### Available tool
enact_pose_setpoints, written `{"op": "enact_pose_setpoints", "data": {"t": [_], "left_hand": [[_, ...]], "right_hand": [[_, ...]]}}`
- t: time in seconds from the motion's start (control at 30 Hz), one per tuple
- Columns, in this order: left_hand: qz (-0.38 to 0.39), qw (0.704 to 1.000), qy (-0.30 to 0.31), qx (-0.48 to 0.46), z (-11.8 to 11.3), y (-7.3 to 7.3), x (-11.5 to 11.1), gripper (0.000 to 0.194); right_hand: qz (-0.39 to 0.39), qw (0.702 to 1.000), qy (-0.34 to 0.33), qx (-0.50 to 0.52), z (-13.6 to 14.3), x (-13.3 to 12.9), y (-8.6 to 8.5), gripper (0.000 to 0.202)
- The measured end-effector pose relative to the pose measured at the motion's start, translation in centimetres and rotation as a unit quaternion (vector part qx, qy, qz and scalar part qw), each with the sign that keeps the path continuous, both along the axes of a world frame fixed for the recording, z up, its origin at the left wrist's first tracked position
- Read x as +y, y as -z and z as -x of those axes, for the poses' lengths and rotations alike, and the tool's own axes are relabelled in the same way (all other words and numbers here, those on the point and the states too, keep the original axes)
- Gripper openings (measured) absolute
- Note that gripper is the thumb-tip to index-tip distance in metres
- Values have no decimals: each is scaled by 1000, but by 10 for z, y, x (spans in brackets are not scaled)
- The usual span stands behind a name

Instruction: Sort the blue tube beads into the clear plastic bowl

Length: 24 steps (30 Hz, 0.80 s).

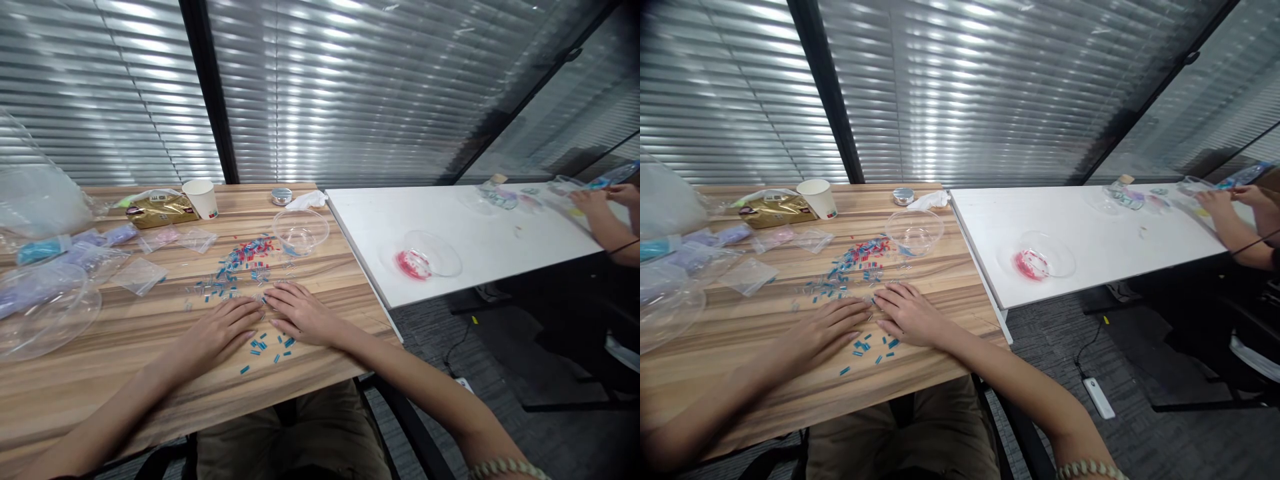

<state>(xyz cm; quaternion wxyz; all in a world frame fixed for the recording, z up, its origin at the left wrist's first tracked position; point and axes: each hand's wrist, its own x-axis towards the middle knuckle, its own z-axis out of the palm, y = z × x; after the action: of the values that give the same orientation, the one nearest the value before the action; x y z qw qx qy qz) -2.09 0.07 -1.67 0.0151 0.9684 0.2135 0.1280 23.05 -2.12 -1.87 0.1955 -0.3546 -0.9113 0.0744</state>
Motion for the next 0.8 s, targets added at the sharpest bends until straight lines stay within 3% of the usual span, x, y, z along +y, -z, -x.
{"op": "enact_pose_setpoints", "data": {"t": [0.3, 0.8], "left_hand": [[-9, 1000, 0, -1, 0, -1, 0, 37], [2, 1000, 9, -7, 0, -4, 1, 36]], "right_hand": [[-13, 1000, 1, 13, -1, 0, 3, 40], [-74, 989, -25, 123, -2, 0, 2, 28]]}}
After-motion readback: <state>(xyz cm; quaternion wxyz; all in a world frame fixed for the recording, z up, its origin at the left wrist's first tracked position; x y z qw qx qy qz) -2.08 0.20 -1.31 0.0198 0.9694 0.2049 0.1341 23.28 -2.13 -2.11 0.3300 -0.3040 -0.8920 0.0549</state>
